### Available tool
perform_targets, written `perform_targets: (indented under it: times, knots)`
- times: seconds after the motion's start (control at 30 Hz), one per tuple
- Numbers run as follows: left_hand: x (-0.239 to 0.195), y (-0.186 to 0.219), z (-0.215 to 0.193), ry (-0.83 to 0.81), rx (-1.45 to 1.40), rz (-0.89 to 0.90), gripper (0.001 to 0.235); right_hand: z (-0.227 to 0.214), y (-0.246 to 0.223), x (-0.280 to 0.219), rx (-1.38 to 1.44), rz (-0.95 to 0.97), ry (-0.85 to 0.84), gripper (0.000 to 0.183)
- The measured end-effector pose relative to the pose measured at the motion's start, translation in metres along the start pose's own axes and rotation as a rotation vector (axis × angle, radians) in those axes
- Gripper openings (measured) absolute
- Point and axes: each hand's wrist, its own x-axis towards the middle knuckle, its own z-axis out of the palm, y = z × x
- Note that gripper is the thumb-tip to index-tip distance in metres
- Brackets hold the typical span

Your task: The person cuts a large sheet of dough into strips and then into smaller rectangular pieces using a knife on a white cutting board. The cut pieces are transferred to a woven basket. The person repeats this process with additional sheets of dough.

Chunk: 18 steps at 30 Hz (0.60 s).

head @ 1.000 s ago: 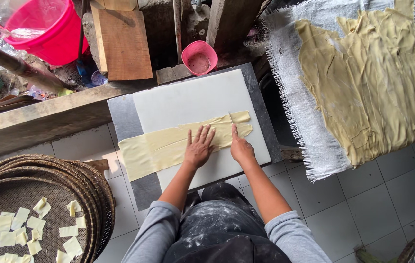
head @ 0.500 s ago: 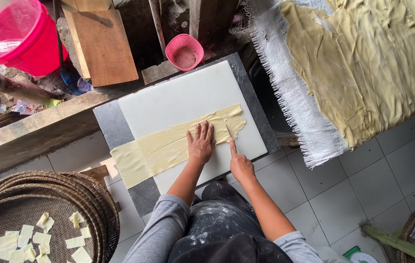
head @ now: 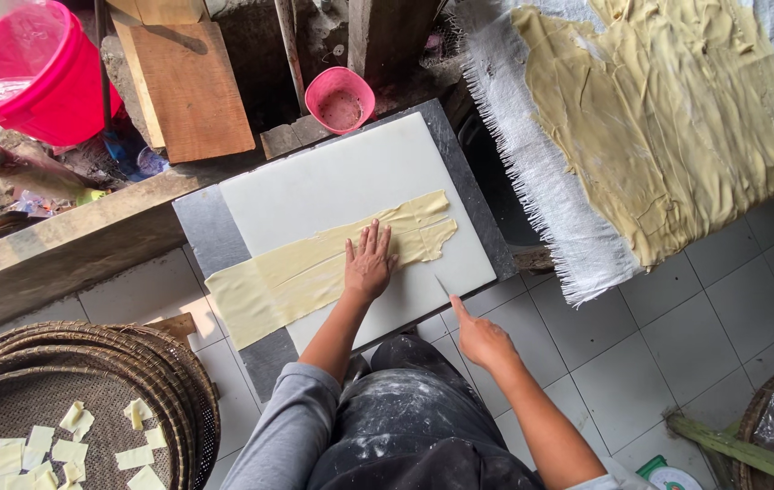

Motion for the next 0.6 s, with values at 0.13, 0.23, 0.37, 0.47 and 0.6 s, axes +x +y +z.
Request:
perform_targets:
  times: [0.13,0.23,0.37,0.47,0.6]
  knots:
    - [-0.027,-0.042,-0.016,0.047,0.078,-0.064,0.080,-0.042,-0.035,0.018,-0.025,-0.084,0.031,0.083]
    - [-0.052,-0.071,-0.029,-0.001,0.076,-0.168,0.083,-0.065,-0.079,0.056,-0.077,-0.112,-0.007,0.082]
    - [-0.066,-0.082,-0.035,-0.093,0.081,-0.216,0.083,-0.079,-0.122,0.110,-0.067,-0.074,0.033,0.074]
    - [-0.074,-0.077,-0.031,-0.065,0.056,-0.221,0.084,-0.059,-0.117,0.112,-0.054,-0.059,0.046,0.073]
    - [-0.066,-0.076,-0.035,-0.044,0.035,-0.229,0.084,0.008,-0.063,0.036,-0.101,-0.091,0.029,0.082]
